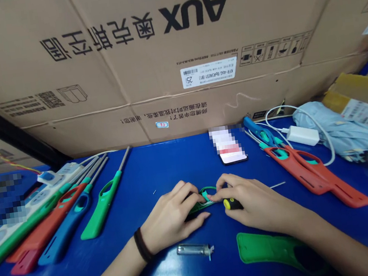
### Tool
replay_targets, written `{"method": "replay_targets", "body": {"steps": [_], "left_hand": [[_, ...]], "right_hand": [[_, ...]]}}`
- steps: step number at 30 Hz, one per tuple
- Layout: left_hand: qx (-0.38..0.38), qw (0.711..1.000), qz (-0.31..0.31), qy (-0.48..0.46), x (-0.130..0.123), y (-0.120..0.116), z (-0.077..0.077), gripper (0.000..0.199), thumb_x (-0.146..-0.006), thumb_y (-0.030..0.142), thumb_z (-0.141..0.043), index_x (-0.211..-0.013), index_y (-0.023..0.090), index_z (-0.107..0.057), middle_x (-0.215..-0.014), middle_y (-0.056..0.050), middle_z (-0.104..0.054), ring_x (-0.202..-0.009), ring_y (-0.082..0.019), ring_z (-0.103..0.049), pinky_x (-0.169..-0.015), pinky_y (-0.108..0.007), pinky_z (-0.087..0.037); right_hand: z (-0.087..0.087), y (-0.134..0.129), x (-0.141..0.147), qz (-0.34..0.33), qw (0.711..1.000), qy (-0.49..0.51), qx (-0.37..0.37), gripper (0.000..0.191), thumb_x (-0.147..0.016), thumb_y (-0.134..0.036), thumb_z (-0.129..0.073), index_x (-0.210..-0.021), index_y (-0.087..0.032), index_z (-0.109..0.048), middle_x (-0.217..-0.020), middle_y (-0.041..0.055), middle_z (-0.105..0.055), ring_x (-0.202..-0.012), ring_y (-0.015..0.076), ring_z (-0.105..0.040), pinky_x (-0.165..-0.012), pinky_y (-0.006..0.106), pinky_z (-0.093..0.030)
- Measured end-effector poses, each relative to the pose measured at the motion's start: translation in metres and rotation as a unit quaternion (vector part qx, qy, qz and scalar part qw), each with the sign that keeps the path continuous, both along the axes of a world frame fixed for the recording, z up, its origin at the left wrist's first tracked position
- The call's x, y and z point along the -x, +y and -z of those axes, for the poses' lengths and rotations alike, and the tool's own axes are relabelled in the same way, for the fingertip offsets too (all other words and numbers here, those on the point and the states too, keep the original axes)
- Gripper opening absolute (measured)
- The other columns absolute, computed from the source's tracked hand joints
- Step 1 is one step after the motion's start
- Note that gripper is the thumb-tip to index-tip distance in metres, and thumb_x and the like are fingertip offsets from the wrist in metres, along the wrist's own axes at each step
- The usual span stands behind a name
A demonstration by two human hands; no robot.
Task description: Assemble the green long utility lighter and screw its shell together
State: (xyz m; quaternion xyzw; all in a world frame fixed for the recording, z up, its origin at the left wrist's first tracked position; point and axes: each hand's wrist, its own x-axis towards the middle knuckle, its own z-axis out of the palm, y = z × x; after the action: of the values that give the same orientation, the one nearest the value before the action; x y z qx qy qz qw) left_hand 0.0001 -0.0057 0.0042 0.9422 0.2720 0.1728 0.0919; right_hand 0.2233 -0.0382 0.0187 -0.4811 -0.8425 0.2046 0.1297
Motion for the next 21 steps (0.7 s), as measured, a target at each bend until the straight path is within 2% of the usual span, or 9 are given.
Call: {"method": "replay_targets", "body": {"steps": [3, 6, 9, 12, 17, 21], "left_hand": [[0.000, 1.000, -0.019, 0.002, -0.002, 0.000, 0.004, 0.014, -0.091, 0.029, -0.050, -0.096, 0.020, -0.060, -0.095, -0.005, -0.057, -0.085, -0.019, -0.052, -0.068, -0.029, -0.048], [0.010, 1.000, -0.025, -0.008, -0.001, 0.000, 0.008, 0.013, -0.092, 0.027, -0.050, -0.095, 0.020, -0.060, -0.095, -0.004, -0.056, -0.085, -0.018, -0.051, -0.071, -0.030, -0.046], [0.016, 0.999, -0.028, -0.016, 0.000, 0.001, 0.009, 0.013, -0.092, 0.028, -0.050, -0.095, 0.020, -0.060, -0.095, -0.004, -0.056, -0.084, -0.018, -0.050, -0.071, -0.030, -0.045], [0.022, 0.999, -0.026, -0.023, 0.001, 0.003, 0.010, 0.013, -0.092, 0.028, -0.050, -0.095, 0.021, -0.060, -0.095, -0.004, -0.056, -0.083, -0.017, -0.050, -0.072, -0.030, -0.045], [0.031, 0.998, -0.021, -0.049, 0.000, 0.005, 0.013, 0.015, -0.093, 0.028, -0.050, -0.092, 0.021, -0.063, -0.091, -0.003, -0.057, -0.081, -0.016, -0.051, -0.076, -0.030, -0.045], [0.031, 0.997, -0.029, -0.070, -0.001, 0.005, 0.015, 0.015, -0.092, 0.027, -0.051, -0.089, 0.021, -0.064, -0.091, -0.004, -0.057, -0.080, -0.015, -0.052, -0.076, -0.029, -0.046]], "right_hand": [[0.001, 0.001, 0.000, -0.009, 1.000, 0.016, 0.005, 0.041, -0.079, -0.009, -0.055, -0.111, -0.032, -0.064, -0.104, 0.0006, -0.057, -0.081, 0.0152, -0.060, -0.067, 0.027, -0.044], [0.001, 0.005, 0.001, -0.010, 1.000, 0.012, -0.020, 0.030, -0.082, -0.013, -0.057, -0.109, -0.026, -0.063, -0.104, 0.0022, -0.059, -0.086, 0.0169, -0.060, -0.065, 0.026, -0.044], [0.001, 0.010, -0.001, -0.002, 0.999, -0.007, -0.048, 0.019, -0.081, -0.012, -0.060, -0.098, -0.020, -0.062, -0.097, 0.0024, -0.063, -0.087, 0.0182, -0.059, -0.064, 0.026, -0.043], [0.002, 0.014, -0.005, -0.029, 0.997, -0.020, -0.063, 0.013, -0.081, -0.009, -0.060, -0.090, -0.019, -0.063, -0.088, 0.0015, -0.065, -0.084, 0.0177, -0.058, -0.065, 0.027, -0.042], [0.005, 0.016, -0.010, -0.057, 0.996, -0.006, -0.068, 0.012, -0.081, -0.008, -0.059, -0.079, -0.018, -0.065, -0.080, 0.0011, -0.067, -0.079, 0.0160, -0.059, -0.066, 0.025, -0.042], [0.004, 0.016, -0.010, -0.046, 0.996, 0.009, -0.074, 0.012, -0.082, -0.010, -0.059, -0.083, -0.018, -0.068, -0.081, 0.0010, -0.067, -0.077, 0.0150, -0.060, -0.065, 0.024, -0.042]]}}
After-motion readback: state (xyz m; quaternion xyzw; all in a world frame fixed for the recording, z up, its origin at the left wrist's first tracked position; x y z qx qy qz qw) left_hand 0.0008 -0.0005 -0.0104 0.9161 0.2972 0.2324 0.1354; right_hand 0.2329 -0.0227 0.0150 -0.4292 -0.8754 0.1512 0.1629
